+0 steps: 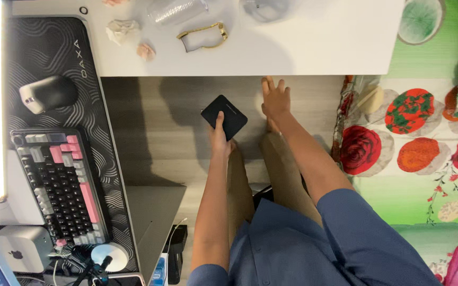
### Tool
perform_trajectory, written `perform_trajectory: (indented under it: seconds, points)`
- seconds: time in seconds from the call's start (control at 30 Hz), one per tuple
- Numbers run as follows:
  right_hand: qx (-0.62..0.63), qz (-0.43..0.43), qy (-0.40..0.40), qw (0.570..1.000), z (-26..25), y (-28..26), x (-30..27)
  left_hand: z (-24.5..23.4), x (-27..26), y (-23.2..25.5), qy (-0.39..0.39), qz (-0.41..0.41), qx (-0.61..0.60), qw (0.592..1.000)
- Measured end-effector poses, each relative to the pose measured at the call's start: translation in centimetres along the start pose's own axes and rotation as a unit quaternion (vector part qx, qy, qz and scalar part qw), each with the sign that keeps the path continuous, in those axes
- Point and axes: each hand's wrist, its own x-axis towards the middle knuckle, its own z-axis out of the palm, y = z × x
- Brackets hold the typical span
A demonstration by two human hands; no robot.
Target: The person organizes items on a desk and pegboard by hanging glasses, placing a wallet and papers into a drawer, and handling watches in a jewelry box.
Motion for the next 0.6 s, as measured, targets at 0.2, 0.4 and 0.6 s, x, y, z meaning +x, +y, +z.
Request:
perform_trajectory:
  seconds: [0.2,0.4,0.6]
  points:
    - [0.136,-0.012,0.014,0.991,0.5,0.2,-0.5,0.2,-0.4,0.2,-0.001,-0.018,0.026,0.999]
    - [0.248,-0.004,0.022,0.968,-1.1,-0.9,-2.7,0.0,-0.6,-0.8,-0.018,-0.018,0.043,0.999]
    - [0.350,-0.020,0.062,0.935,3.7,-1.1,-6.3,-2.3,-0.4,-3.3,-0.013,-0.075,0.078,0.994]
